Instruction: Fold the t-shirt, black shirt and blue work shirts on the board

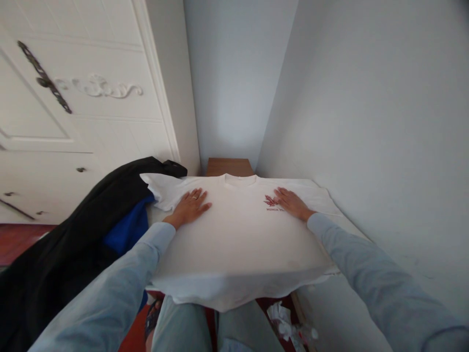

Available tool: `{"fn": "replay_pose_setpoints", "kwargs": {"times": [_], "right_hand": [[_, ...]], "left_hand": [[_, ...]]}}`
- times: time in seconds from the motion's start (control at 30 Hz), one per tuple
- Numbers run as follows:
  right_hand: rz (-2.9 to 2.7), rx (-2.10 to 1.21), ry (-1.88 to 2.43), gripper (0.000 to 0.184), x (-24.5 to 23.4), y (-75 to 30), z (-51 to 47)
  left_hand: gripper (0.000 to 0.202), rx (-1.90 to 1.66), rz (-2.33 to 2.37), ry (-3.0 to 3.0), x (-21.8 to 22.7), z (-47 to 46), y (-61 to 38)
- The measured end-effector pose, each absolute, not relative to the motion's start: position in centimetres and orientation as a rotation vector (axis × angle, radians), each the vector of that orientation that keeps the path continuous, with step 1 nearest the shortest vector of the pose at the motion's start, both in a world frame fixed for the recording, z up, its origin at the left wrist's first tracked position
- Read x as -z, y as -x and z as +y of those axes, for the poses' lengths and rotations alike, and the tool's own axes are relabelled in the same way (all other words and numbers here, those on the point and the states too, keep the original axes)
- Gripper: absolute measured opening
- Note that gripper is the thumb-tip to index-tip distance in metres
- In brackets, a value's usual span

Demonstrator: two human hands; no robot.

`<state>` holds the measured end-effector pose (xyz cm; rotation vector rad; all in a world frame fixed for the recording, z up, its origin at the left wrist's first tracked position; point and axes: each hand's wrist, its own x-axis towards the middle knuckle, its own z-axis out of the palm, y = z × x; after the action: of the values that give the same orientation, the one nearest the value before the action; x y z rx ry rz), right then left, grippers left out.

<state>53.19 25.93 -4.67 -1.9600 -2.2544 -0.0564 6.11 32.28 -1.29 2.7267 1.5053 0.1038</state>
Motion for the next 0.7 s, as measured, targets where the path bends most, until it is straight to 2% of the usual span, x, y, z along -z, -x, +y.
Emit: {"fn": "replay_pose_setpoints", "kwargs": {"times": [0.2,0.37,0.43,0.53,0.7], "right_hand": [[-2.282,0.012,1.987,0.065,3.2,-52.0,25.6],[-2.167,-0.037,2.046,0.066,1.4,-49.1,24.6],[-2.17,-0.079,1.927,0.069,0.8,-46.9,22.5],[-2.334,-0.04,1.613,0.071,0.7,-42.7,17.1],[-2.612,0.095,1.268,0.081,1.8,-37.5,9.0]], "left_hand": [[0.065,-0.171,1.486,-2.721,1.5,32.9,-6.0],[0.071,-0.455,1.434,-2.597,-0.1,31.4,-4.9],[0.073,-0.551,1.379,-2.604,-0.9,28.9,-4.0],[0.07,-0.491,1.228,-2.72,-1.1,23.8,-2.2],[0.064,-0.401,1.038,-2.974,1.0,18.8,1.5]]}}
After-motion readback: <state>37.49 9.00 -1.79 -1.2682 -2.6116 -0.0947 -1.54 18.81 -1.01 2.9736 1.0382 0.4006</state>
